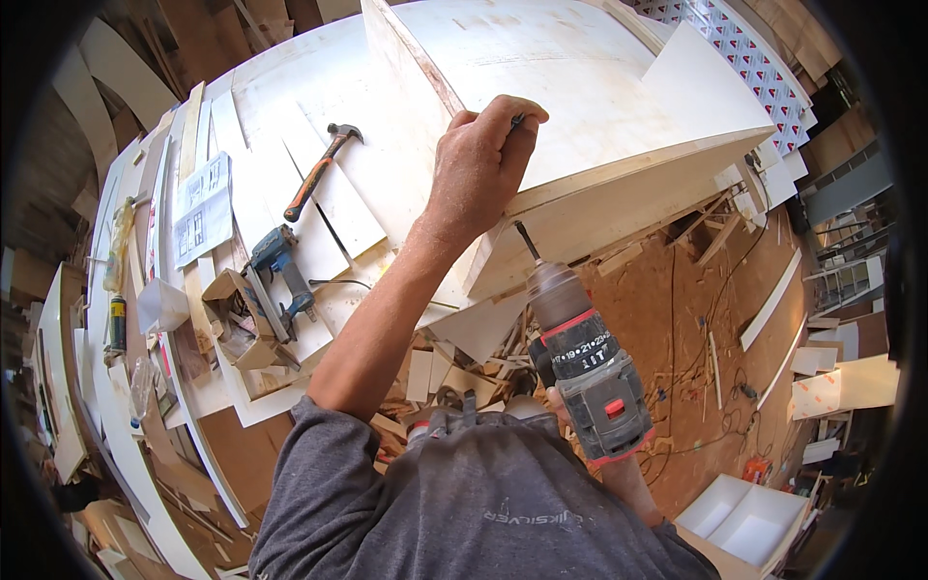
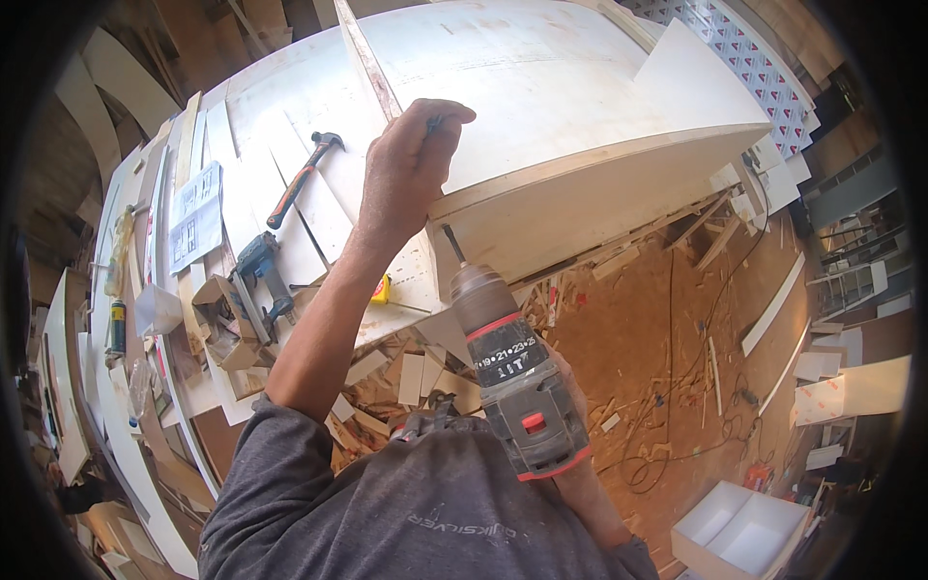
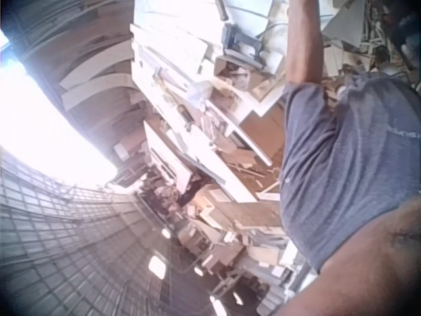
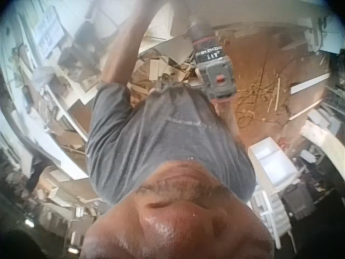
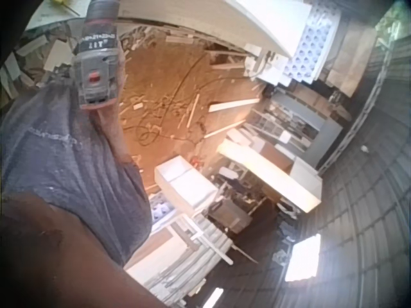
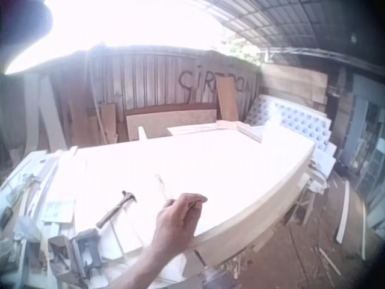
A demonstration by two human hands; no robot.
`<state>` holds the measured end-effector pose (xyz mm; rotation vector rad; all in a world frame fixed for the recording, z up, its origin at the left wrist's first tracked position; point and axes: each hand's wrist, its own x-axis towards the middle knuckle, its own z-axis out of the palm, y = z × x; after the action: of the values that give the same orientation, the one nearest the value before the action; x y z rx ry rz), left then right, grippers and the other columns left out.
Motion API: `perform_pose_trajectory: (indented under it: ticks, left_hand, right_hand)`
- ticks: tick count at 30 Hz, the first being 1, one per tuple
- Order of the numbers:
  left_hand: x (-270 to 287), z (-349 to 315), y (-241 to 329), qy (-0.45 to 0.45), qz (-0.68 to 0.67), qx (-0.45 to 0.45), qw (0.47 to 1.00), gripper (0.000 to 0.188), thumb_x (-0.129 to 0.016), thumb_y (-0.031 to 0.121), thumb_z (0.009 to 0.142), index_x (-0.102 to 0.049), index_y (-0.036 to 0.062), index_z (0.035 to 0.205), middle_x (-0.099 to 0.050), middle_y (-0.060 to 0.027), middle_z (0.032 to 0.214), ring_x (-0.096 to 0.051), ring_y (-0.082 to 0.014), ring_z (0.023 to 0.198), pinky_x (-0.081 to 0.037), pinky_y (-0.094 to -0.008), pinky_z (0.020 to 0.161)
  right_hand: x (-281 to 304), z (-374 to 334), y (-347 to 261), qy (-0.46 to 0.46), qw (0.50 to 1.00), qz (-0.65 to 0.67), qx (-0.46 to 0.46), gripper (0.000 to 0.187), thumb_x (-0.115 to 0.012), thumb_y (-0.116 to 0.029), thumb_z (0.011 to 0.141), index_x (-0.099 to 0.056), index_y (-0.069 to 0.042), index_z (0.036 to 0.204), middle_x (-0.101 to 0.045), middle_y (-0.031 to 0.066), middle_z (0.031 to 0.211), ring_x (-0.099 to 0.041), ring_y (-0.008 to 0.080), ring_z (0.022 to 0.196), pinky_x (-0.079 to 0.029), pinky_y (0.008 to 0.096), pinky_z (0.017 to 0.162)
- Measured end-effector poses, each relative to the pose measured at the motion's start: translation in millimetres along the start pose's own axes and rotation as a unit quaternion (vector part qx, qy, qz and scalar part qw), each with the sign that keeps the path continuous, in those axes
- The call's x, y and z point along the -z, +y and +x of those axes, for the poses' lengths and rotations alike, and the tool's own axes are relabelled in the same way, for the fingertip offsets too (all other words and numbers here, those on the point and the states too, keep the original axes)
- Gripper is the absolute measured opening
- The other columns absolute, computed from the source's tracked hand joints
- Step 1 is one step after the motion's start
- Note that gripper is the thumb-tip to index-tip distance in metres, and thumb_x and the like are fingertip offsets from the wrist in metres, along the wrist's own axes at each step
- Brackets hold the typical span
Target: The person assembles a white cabinet using a cordless drill and a nail gun. They drive screws into the side panels, measure the interior with a tape measure, and attach a shelf and back panel. The person handles multiple wooden panels and fasteners throughout the process.
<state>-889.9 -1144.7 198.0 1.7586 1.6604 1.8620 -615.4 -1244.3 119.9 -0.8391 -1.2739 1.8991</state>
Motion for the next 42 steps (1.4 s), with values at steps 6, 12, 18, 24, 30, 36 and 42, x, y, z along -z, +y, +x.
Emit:
perform_pose_trajectory:
  ticks: [6, 12, 18, 24, 30, 36, 42]
  left_hand:
    - [2, 3, 2, -0.029, 0.016, 0.001, 0.999, 0.014, -0.053, 0.014, 0.095, -0.062, 0.0074, 0.102, -0.056, -0.0026, 0.066, -0.051, -0.0128, 0.059, -0.043, -0.0292, 0.063]
    - [17, 4, 1, -0.024, -0.089, 0.046, 0.995, 0.02, -0.047, 0.016, 0.098, -0.059, 0.0028, 0.109, -0.056, -0.0034, 0.07, -0.054, -0.011, 0.061, -0.044, -0.0267, 0.059]
    - [54, -45, -7, 0.173, -0.387, 0.222, 0.878, 0.026, -0.041, 0.014, 0.101, -0.045, 0.0007, 0.122, -0.062, -0.0094, 0.085, -0.063, -0.0167, 0.071, -0.054, -0.0335, 0.073]
    - [19, -181, -10, 0.127, -0.467, 0.497, 0.72, 0.027, -0.044, 0.012, 0.099, -0.041, -0.0008, 0.123, -0.059, -0.0169, 0.112, -0.063, -0.0237, 0.097, -0.055, -0.0375, 0.085]
    - [0, -206, 14, 0.121, -0.539, 0.484, 0.679, 0.029, -0.048, 0.013, 0.098, -0.04, -0.0011, 0.122, -0.054, -0.0217, 0.125, -0.058, -0.0284, 0.114, -0.051, -0.0384, 0.093]
    - [-8, -204, 21, 0.132, -0.548, 0.469, 0.68, 0.025, -0.051, 0.015, 0.097, -0.042, 0.0015, 0.116, -0.055, -0.0203, 0.124, -0.059, -0.0267, 0.112, -0.052, -0.0379, 0.092]
    - [-19, -205, 19, 0.123, -0.529, 0.476, 0.692, 0.02, -0.051, 0.016, 0.097, -0.045, 0.004, 0.112, -0.059, -0.0177, 0.117, -0.062, -0.0239, 0.105, -0.053, -0.0362, 0.088]
  right_hand:
    - [-8, 14, -13, 0.028, 0.989, -0.126, 0.072, 0.054, -0.061, -0.006, 0.086, -0.043, -0.005, 0.137, -0.056, 0.0126, 0.12, -0.06, 0.0221, 0.107, -0.052, 0.0319, 0.089]
    - [-27, 16, -52, -0.021, 0.883, -0.39, 0.261, 0.072, -0.074, -0.009, 0.072, -0.045, -0.005, 0.137, -0.058, 0.012, 0.118, -0.06, 0.025, 0.106, -0.048, 0.0358, 0.092]
    - [12, -30, -32, 0.049, 0.996, -0.068, 0.031, 0.061, -0.07, -0.007, 0.079, -0.048, -0.004, 0.136, -0.06, 0.0097, 0.114, -0.061, 0.0172, 0.102, -0.051, 0.0297, 0.085]
    - [20, -53, 8, 0.011, 0.94, -0.331, 0.081, 0.035, -0.079, -0.02, 0.077, -0.059, -0.003, 0.099, -0.065, 0.0044, 0.089, -0.061, 0.0149, 0.082, -0.05, 0.0314, 0.072]
    - [20, -57, 18, -0.025, 0.963, -0.269, 0.018, 0.034, -0.079, -0.021, 0.077, -0.061, -0.003, 0.098, -0.065, 0.0056, 0.086, -0.062, 0.0164, 0.08, -0.05, 0.0321, 0.073]
    - [29, -56, 20, -0.043, 0.957, -0.285, 0.031, 0.034, -0.079, -0.021, 0.076, -0.06, -0.003, 0.097, -0.065, 0.0055, 0.087, -0.062, 0.0172, 0.081, -0.051, 0.0327, 0.072]
    - [36, -55, 27, -0.033, 0.958, -0.282, 0.042, 0.033, -0.079, -0.021, 0.076, -0.06, -0.004, 0.097, -0.065, 0.005, 0.087, -0.062, 0.0175, 0.08, -0.051, 0.0326, 0.072]
